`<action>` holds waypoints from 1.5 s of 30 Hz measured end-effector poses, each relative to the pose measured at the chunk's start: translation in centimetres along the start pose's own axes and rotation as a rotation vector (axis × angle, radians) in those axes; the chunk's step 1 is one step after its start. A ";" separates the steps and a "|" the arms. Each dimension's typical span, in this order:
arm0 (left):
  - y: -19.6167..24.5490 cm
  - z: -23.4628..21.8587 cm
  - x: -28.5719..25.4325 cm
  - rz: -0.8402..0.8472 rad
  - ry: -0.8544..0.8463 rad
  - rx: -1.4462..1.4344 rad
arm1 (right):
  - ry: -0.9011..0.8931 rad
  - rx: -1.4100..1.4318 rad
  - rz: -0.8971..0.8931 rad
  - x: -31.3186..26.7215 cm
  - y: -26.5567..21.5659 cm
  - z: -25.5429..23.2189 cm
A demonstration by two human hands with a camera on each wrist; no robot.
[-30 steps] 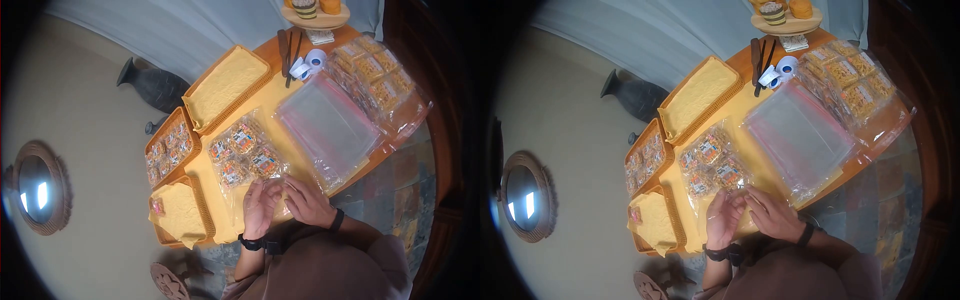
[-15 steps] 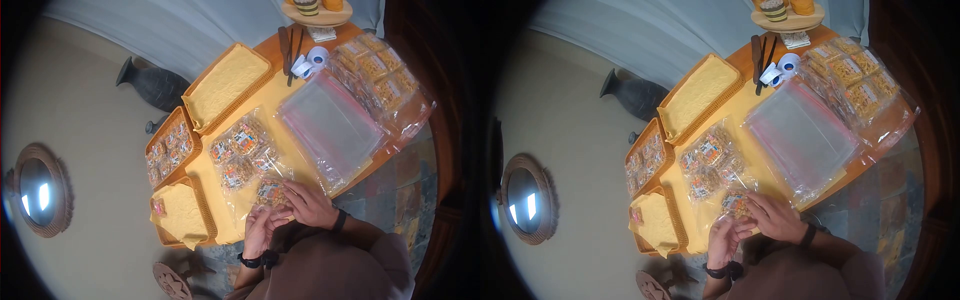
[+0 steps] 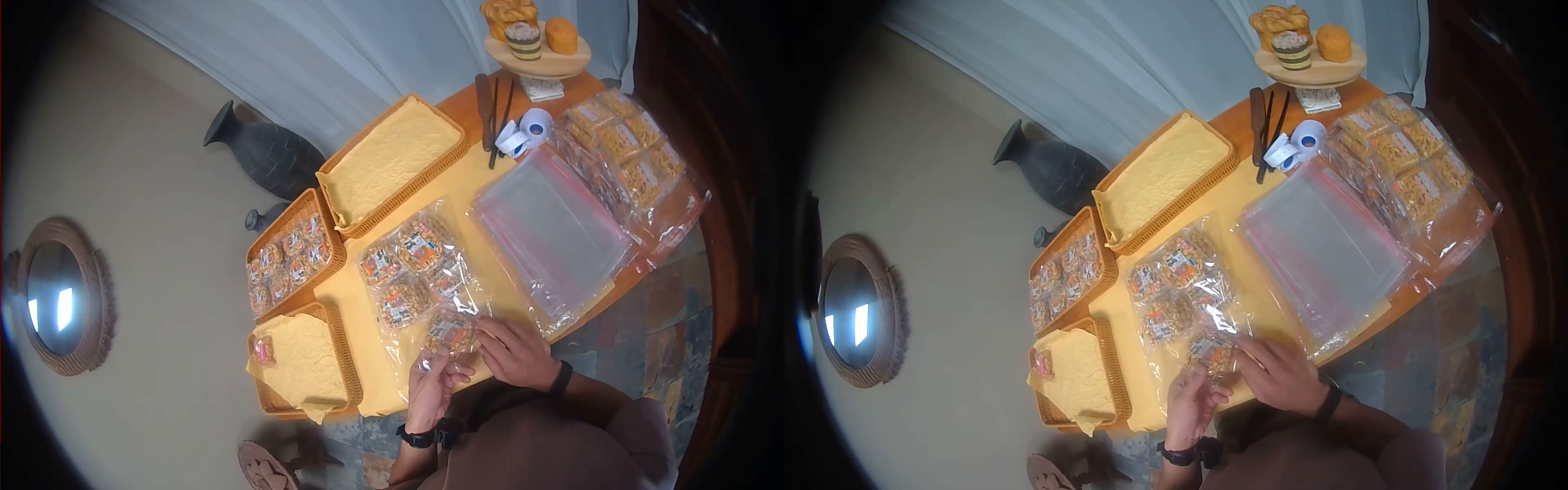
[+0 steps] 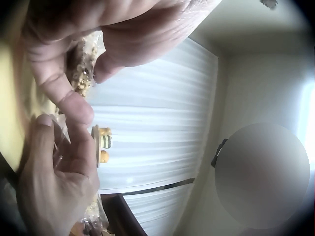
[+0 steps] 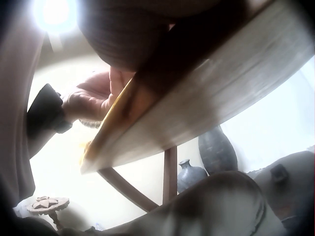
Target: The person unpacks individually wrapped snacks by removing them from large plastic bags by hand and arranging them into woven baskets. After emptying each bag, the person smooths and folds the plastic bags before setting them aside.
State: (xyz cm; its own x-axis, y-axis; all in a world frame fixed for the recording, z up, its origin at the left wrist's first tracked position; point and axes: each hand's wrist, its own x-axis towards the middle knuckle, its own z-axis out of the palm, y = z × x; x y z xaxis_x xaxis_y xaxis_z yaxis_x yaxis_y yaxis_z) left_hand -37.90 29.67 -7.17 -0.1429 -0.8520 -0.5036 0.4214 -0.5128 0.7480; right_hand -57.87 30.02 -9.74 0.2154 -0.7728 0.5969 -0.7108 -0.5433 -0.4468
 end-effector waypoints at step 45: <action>23.3 -22.3 12.7 0.412 0.513 0.141 | -0.045 0.029 0.050 -0.2 -0.3 1.6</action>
State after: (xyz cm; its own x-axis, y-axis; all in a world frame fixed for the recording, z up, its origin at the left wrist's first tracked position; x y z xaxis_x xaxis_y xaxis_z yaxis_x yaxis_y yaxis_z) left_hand -9.95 9.23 -5.83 0.4624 -0.8410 -0.2807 0.2241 -0.1955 0.9548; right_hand -56.61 29.86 -10.78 0.2100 -0.8129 0.5433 -0.7018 -0.5122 -0.4951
